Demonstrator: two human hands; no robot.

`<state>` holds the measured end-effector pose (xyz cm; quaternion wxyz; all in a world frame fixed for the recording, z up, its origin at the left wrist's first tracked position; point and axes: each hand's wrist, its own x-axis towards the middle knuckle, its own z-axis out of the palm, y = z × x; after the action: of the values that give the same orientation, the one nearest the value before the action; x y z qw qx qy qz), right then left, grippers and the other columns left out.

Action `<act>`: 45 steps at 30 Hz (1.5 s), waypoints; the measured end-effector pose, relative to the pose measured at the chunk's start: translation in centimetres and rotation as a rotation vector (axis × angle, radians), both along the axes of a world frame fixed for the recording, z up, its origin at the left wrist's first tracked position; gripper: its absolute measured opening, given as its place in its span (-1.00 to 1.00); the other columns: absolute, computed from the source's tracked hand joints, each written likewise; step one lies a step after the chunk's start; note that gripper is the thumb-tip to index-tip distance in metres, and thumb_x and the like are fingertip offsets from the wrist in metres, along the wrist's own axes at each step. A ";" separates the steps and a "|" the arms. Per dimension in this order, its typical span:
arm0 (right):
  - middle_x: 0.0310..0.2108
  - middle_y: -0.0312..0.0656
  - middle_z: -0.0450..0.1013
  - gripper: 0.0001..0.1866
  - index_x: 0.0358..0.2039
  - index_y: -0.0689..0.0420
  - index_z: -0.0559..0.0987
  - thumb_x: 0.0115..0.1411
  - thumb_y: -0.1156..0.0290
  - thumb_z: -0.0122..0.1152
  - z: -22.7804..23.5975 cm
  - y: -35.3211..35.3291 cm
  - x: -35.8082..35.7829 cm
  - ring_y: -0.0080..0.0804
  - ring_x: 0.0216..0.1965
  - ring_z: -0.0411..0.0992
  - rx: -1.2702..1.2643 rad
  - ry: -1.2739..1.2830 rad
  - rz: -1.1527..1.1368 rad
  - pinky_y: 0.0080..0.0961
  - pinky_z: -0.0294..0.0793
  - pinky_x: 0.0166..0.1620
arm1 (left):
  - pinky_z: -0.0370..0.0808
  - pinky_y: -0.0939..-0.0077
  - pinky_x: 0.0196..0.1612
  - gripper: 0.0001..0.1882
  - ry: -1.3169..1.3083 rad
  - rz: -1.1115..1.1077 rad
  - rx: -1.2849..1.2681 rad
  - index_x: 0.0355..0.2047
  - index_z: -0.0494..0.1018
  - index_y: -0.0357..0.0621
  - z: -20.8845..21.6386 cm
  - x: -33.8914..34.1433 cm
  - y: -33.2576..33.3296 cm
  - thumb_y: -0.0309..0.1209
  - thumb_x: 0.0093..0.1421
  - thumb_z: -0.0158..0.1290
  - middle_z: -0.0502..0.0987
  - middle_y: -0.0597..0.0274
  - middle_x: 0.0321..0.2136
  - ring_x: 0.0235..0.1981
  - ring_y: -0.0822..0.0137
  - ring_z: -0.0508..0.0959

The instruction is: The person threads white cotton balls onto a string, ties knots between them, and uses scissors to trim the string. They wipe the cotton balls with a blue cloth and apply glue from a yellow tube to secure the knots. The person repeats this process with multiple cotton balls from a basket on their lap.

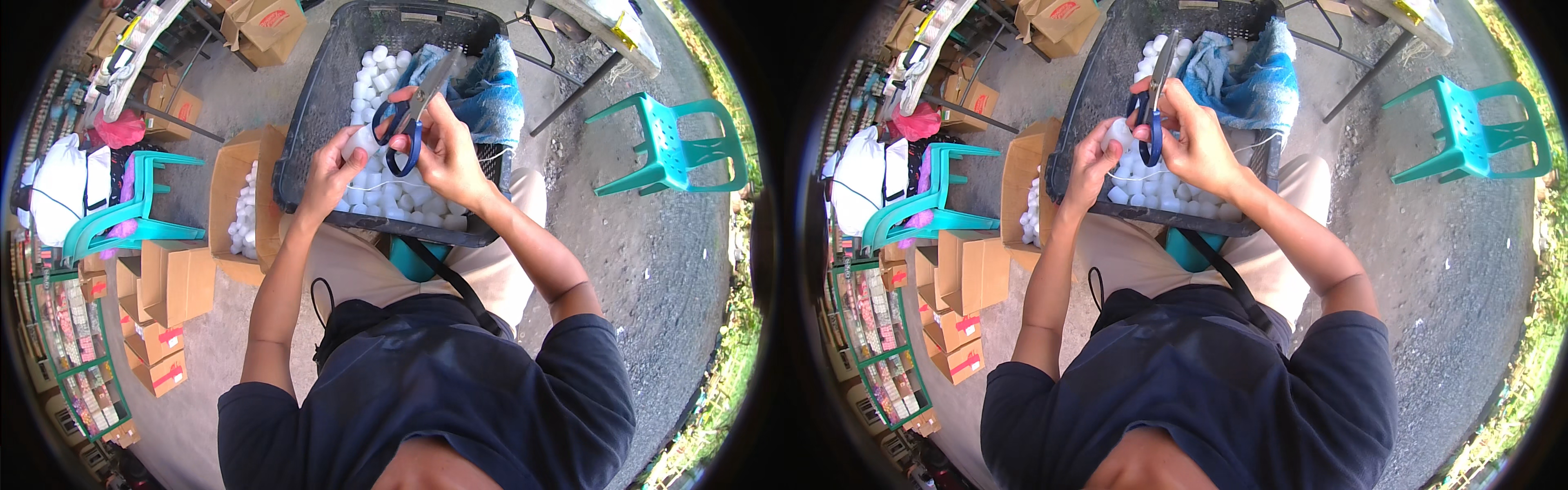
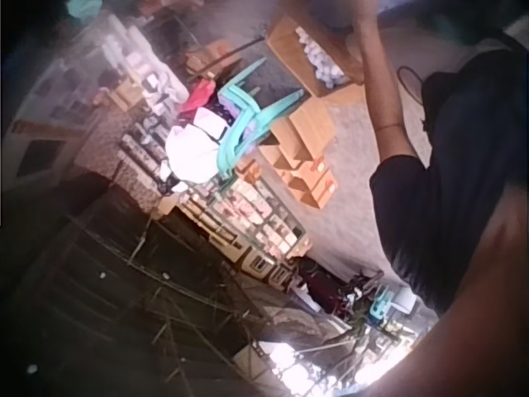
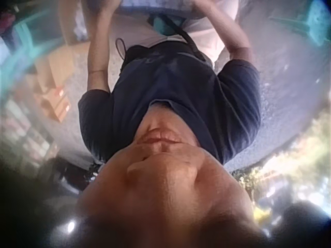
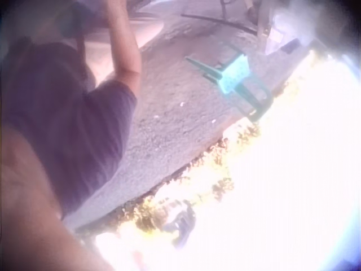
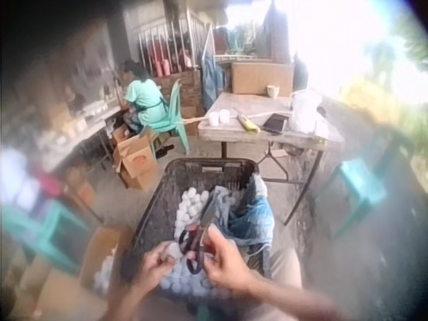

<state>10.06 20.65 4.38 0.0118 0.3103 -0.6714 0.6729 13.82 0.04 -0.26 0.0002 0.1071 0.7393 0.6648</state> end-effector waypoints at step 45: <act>-0.03 -0.03 0.44 -0.61 -0.03 0.15 0.54 0.19 0.24 0.06 -14.7 -0.7 -18.1 -0.07 0.03 0.39 1.300 -0.082 -0.395 -0.27 0.38 0.01 | 0.51 0.64 -0.37 -0.79 0.018 0.740 -0.125 -0.21 0.52 -0.30 -5.6 -5.1 -22.3 -0.51 0.13 0.18 0.60 0.18 -0.33 -0.32 0.47 0.57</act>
<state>-8.08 19.96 -10.30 -0.0798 0.1002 -0.9833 0.1291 8.76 -22.31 -5.83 -0.2399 -0.1618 0.7670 0.5727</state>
